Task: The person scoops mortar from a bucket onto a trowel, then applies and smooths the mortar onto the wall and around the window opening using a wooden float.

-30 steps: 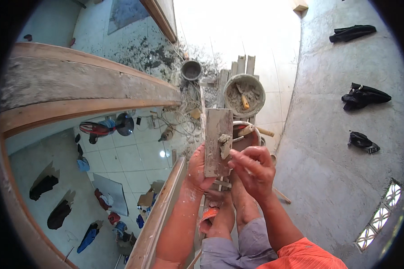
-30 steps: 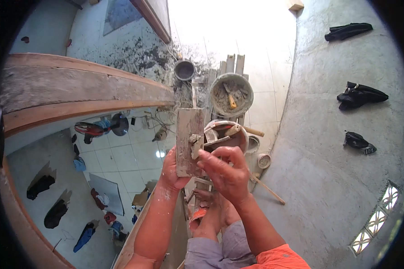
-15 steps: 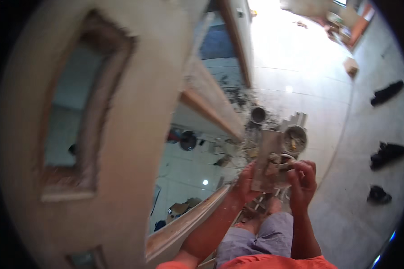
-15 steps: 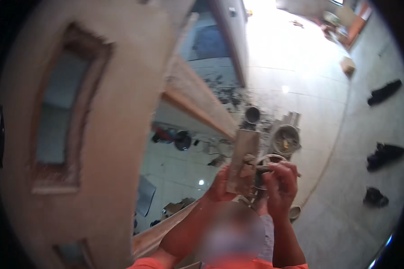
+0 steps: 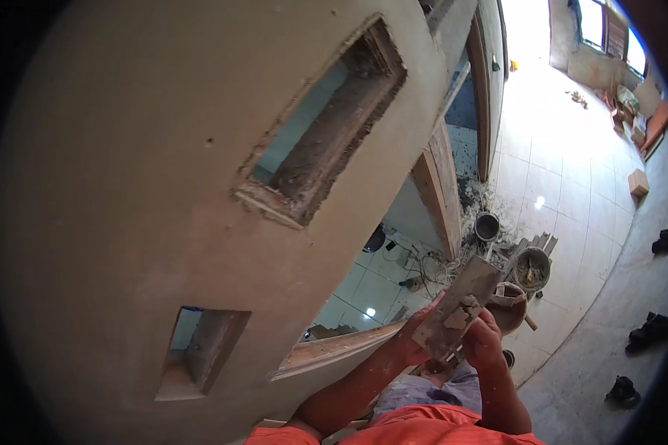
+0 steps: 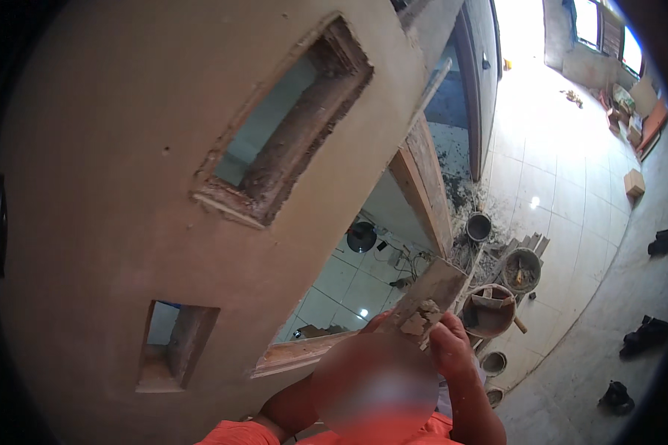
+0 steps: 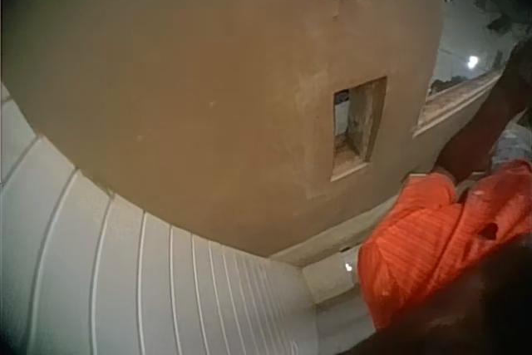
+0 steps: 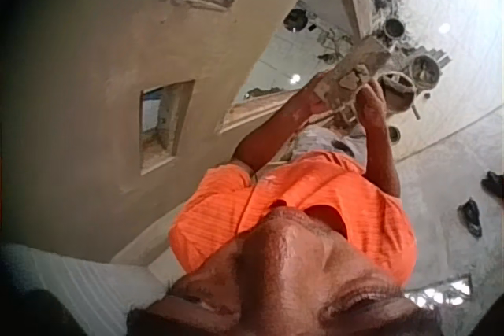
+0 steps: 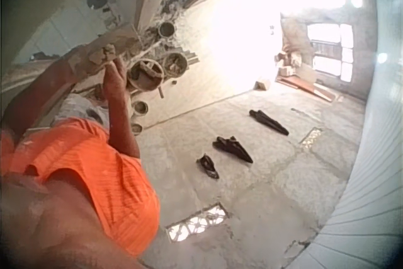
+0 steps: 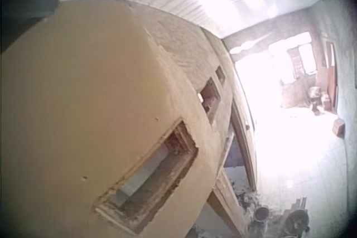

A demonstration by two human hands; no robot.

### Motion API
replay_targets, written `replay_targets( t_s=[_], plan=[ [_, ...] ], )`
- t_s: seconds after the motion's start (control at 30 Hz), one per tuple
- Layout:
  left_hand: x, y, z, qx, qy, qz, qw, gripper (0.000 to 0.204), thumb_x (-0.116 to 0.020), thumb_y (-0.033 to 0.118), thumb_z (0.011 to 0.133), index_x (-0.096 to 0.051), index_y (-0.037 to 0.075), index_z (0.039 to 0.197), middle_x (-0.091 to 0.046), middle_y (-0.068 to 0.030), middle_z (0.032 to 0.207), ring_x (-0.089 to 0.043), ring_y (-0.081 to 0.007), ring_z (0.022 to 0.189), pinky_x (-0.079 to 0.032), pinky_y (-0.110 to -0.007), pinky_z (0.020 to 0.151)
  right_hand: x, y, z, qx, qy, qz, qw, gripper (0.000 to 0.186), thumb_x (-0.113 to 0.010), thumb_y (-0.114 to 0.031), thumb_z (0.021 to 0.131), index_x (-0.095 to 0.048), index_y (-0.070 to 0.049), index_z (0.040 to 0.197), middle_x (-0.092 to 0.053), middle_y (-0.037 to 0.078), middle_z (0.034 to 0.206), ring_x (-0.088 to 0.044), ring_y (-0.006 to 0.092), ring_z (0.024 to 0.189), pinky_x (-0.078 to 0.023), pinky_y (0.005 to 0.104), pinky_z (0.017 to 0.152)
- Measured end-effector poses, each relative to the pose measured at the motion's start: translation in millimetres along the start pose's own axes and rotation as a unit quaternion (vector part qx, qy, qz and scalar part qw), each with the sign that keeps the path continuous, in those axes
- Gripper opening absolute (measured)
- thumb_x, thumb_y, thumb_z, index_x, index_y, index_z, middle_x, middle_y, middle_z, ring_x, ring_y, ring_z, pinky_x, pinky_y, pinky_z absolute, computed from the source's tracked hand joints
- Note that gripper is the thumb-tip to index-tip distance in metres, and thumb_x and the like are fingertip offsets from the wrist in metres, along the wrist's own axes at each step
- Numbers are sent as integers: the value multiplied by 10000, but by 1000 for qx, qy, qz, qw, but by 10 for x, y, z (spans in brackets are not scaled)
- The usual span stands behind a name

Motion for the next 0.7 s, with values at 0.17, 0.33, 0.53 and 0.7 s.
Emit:
replay_targets(
  t_s=[0.17,0.33,0.53,0.7],
  plan=[
    [-602,191,-419,-27,3,89,996,615,-493,391,1051,-250,148,1561,-551,-133,1376,-651,-252,1149,-588,-418,933,-601,212,-9,-87,27,95,991,313,-575,-98,988,-578,-3,1286,-689,109,1130,-683,199,985,-555,347,857],
    [-991,258,-900,-56,249,219,942,668,-565,370,1028,-273,66,1547,-597,-184,1293,-688,-283,1050,-595,-437,894,-825,649,108,-218,-18,193,957,289,-487,-224,1054,-551,-57,1282,-659,83,1004,-628,138,711,-552,311,621],
    [-1308,480,-1901,-240,365,592,677,517,-565,204,1051,-375,-21,1476,-684,-96,936,-690,-179,907,-573,-355,833,-1197,942,422,-140,-99,276,946,423,-425,-321,1083,-469,-81,1430,-567,114,1389,-581,274,1246,-459,473,1083],
    [-1651,704,-2723,-430,458,677,383,330,-565,98,1033,-554,-33,1336,-660,-47,937,-641,-123,878,-527,-308,841,-1153,1068,658,-118,-113,311,936,455,-409,-341,1094,-423,-119,1491,-548,60,1421,-565,225,1263,-464,439,1067]
  ],
)
Point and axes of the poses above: each hand's wrist, its own z-axis towards the middle knuckle, its own x-axis out of the back of the hand, y = z × x, the point moved 4 cm from there along z, towards the middle knuckle
